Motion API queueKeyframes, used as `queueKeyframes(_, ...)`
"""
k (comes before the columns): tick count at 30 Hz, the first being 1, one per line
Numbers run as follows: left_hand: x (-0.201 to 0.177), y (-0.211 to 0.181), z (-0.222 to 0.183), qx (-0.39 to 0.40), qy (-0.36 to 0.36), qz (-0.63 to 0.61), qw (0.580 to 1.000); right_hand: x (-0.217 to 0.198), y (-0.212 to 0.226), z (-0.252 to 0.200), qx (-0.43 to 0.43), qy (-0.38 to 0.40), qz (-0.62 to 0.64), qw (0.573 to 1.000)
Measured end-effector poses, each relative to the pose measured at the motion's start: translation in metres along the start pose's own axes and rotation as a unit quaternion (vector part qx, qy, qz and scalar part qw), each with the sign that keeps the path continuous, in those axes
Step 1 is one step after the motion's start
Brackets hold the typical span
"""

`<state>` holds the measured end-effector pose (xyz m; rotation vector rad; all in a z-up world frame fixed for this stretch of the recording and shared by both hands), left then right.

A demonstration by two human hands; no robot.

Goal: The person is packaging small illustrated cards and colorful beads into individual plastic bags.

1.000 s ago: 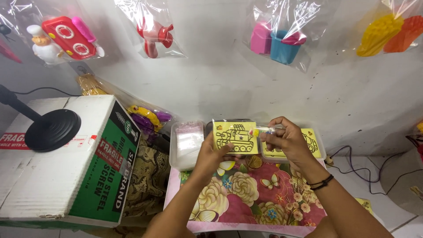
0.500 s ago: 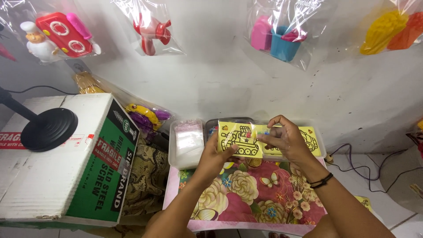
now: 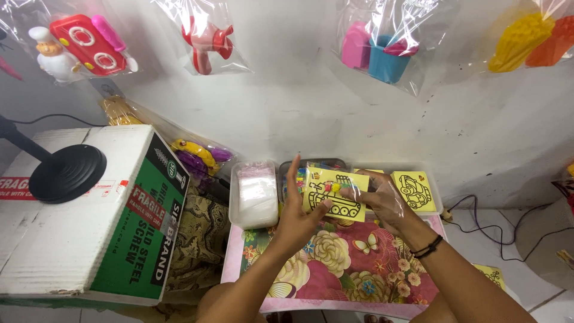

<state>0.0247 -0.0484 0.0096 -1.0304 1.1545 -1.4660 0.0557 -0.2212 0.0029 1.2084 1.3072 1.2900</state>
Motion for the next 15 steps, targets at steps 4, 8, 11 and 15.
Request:
queueKeyframes(4, 0.004, 0.001, -0.003, -0.010, 0.044, 0.051, 0.998, -0.007, -0.010, 0.001, 0.005, -0.014, 0.003, 1.000)
queueKeyframes(8, 0.008, 0.012, -0.002, -0.019, 0.092, 0.001, 0.996, -0.028, -0.036, 0.014, 0.009, -0.016, -0.004, 1.000)
queueKeyframes(11, 0.009, 0.010, 0.000, -0.012, 0.092, -0.017, 0.996, -0.026, -0.031, 0.007, 0.038, -0.020, 0.007, 0.999)
queueKeyframes(15, 0.004, 0.012, 0.002, 0.007, 0.078, -0.015, 0.997, -0.029, -0.041, 0.010, 0.053, -0.038, 0.056, 0.996)
Point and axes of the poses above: each hand's wrist, its own z-axis towards the middle knuckle, its own x-axis out of the palm, y = z × x, the point moved 6 cm from there along z, towards the middle knuckle, and after that the axes turned 3 degrees about -z, right-handed, at the moved point
